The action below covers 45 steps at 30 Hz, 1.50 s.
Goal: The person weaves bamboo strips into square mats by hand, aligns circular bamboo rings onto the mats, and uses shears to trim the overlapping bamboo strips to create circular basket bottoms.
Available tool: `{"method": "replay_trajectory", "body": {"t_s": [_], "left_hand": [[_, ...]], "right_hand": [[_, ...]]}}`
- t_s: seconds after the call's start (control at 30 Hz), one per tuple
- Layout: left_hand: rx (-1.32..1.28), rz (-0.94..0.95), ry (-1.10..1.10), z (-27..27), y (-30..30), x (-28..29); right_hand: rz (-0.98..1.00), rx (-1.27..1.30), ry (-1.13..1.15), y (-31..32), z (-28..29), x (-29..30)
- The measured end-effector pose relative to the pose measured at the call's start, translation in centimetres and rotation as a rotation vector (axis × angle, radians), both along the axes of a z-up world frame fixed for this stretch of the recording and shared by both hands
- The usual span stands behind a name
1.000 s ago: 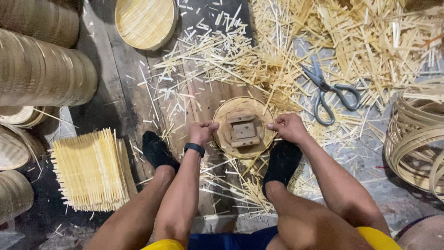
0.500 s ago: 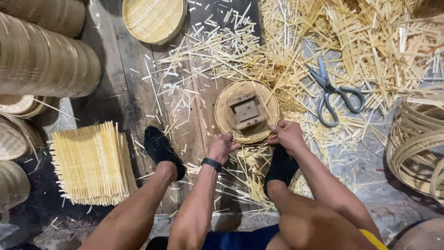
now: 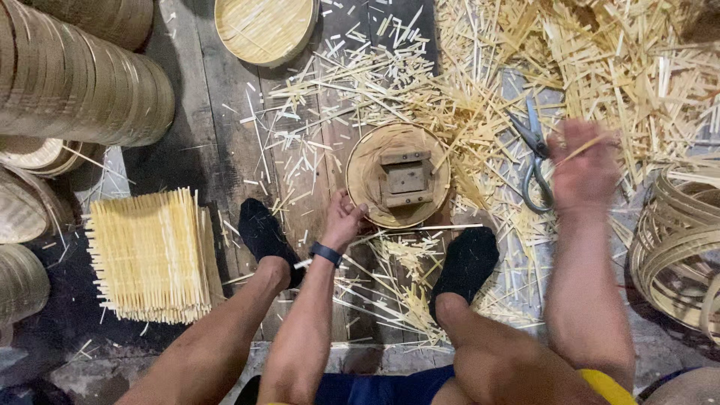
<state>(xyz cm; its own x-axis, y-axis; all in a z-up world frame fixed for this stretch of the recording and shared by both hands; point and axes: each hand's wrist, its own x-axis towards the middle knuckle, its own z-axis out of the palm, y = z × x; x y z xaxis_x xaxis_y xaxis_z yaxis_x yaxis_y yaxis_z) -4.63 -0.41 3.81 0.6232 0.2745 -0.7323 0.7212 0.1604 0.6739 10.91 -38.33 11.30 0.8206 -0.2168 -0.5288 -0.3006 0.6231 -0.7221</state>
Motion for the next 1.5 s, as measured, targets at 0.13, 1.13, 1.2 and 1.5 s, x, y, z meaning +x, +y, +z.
{"method": "replay_trajectory", "body": {"t_s": [0.13,1.13,1.2,1.5], "left_hand": [[0.068,-0.169,-0.263,1.7,-0.6,0.8],[0.805,-0.518,-0.790,11.7,-6.3,4.6],[0.819,-0.488,-0.737,10.2,-5.6,5.1],[0.675,-0.368,-0.126,-2.6,7.4,8.7]], "right_hand": [[0.404,-0.529,-0.037,2.5,0.0,-0.7],[0.662,0.262,0.210,14.0,-0.3,-10.0],[0.677,0.280,0.206,12.9,-0.6,-9.4],[0.284,0.258,-0.084,1.5,2.5,-8.3]]}}
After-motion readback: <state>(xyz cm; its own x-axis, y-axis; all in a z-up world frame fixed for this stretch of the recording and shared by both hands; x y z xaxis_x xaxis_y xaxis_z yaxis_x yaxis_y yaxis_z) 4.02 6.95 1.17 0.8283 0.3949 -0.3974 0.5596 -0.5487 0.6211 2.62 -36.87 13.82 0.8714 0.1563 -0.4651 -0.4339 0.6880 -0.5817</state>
